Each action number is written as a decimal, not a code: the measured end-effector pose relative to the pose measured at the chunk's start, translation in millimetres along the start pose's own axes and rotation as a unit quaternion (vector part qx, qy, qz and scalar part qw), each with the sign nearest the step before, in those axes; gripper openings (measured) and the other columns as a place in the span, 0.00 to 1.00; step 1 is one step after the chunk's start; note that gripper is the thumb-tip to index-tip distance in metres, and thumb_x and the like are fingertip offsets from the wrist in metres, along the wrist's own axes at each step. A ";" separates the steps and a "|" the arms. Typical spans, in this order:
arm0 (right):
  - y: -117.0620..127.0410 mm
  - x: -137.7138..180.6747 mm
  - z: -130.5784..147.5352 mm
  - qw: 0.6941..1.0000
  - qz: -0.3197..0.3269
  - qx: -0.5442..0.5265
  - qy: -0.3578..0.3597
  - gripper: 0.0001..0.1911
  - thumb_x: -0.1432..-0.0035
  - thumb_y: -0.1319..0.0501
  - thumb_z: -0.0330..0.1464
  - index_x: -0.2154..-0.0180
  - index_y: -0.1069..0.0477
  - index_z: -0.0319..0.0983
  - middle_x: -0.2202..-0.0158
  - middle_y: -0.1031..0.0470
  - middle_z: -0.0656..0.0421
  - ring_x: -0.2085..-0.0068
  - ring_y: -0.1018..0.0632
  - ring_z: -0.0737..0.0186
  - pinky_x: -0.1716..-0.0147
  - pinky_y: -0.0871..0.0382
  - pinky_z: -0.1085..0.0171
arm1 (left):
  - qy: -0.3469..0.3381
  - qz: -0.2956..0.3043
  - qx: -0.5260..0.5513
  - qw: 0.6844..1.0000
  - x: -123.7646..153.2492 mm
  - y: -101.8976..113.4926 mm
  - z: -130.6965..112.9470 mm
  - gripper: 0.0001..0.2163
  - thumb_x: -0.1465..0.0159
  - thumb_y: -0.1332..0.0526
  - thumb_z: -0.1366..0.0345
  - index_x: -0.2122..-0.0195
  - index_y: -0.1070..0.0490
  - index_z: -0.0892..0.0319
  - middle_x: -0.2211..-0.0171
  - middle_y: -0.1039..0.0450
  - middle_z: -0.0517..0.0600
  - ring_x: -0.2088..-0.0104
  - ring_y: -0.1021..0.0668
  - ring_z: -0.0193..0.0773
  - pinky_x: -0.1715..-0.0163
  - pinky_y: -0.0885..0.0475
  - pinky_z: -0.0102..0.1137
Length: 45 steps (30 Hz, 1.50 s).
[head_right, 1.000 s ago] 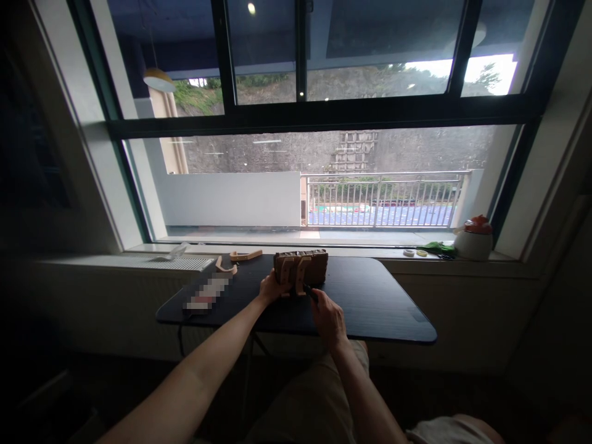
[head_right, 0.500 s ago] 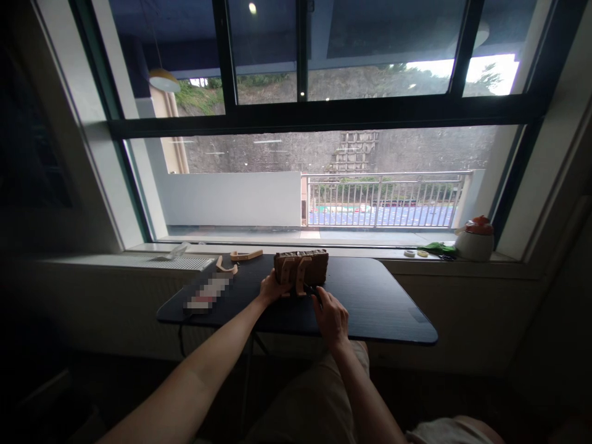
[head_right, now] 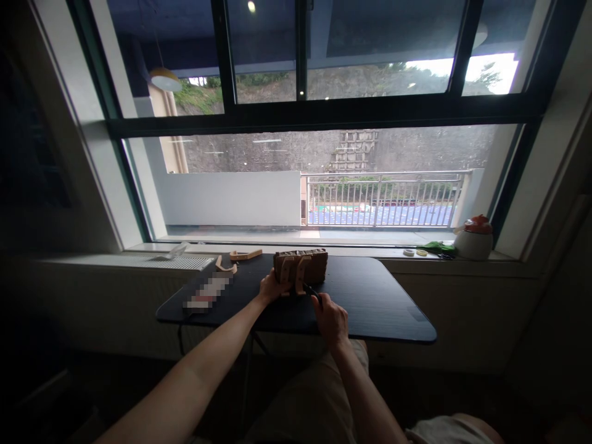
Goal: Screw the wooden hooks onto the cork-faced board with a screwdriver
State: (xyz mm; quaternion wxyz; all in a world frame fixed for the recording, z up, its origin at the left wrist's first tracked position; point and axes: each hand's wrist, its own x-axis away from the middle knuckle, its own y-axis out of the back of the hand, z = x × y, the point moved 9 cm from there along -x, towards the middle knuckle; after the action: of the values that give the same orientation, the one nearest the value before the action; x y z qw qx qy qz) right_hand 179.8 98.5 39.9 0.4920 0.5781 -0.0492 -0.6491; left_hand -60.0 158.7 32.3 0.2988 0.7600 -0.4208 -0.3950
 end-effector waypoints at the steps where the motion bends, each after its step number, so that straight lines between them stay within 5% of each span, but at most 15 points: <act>1: 0.2 -0.5 -0.6 1.000 0.001 0.004 -0.004 0.18 0.36 0.53 0.42 0.62 0.29 0.39 0.75 0.23 0.59 0.74 0.23 0.62 0.76 0.44 0.66 | 0.001 0.000 0.000 1.000 0.0 0.1 0.1 0.28 0.51 0.37 0.47 0.53 0.37 0.57 0.60 0.24 0.53 0.55 0.24 0.49 0.56 0.33 0.35; 10: 1.1 -1.9 4.1 1.000 -0.002 -0.010 0.009 0.17 0.37 0.52 0.35 0.49 0.35 0.39 0.54 0.25 0.56 0.58 0.24 0.61 0.63 0.37 0.67 | 0.005 -0.001 -0.003 1.000 -0.7 -0.5 0.8 0.28 0.52 0.36 0.47 0.54 0.37 0.57 0.59 0.25 0.53 0.54 0.24 0.49 0.55 0.34 0.35; 26: -12.7 -23.3 -9.7 0.992 0.105 0.059 -0.034 0.18 0.38 0.52 0.44 0.61 0.28 0.43 0.69 0.21 0.58 0.68 0.22 0.59 0.73 0.41 0.66 | 0.028 0.008 0.023 0.999 -3.6 1.7 3.1 0.27 0.51 0.36 0.50 0.53 0.39 0.56 0.58 0.24 0.52 0.52 0.25 0.49 0.54 0.33 0.35; 33: -10.5 -20.3 -2.9 0.995 0.081 0.063 -0.010 0.18 0.38 0.51 0.38 0.48 0.37 0.41 0.61 0.22 0.55 0.64 0.22 0.59 0.68 0.40 0.65 | 0.030 0.026 0.026 0.999 -5.5 2.8 0.6 0.30 0.52 0.36 0.48 0.52 0.39 0.57 0.57 0.25 0.53 0.52 0.25 0.50 0.55 0.32 0.35; 39: -12.3 -19.5 9.1 0.994 0.078 0.065 0.028 0.12 0.37 0.50 0.36 0.57 0.32 0.41 0.67 0.22 0.57 0.67 0.23 0.61 0.69 0.41 0.66 | 0.032 0.013 0.030 0.999 -2.9 3.0 1.8 0.28 0.51 0.36 0.49 0.53 0.38 0.56 0.58 0.25 0.52 0.52 0.25 0.50 0.55 0.32 0.36; 45: -15.9 -23.9 -4.6 0.994 0.079 0.075 -0.030 0.17 0.36 0.55 0.42 0.60 0.32 0.41 0.72 0.22 0.58 0.71 0.23 0.61 0.74 0.44 0.66 | 0.027 0.007 0.021 0.999 -4.5 1.2 4.1 0.27 0.51 0.36 0.50 0.53 0.38 0.57 0.58 0.25 0.53 0.54 0.24 0.50 0.56 0.32 0.36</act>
State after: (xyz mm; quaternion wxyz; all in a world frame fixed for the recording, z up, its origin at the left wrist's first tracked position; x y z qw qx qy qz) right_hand 170.6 125.6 45.1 0.4953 0.5882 -0.1584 -0.6194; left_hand -65.5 161.5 32.7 0.2966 0.7733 -0.4267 -0.3633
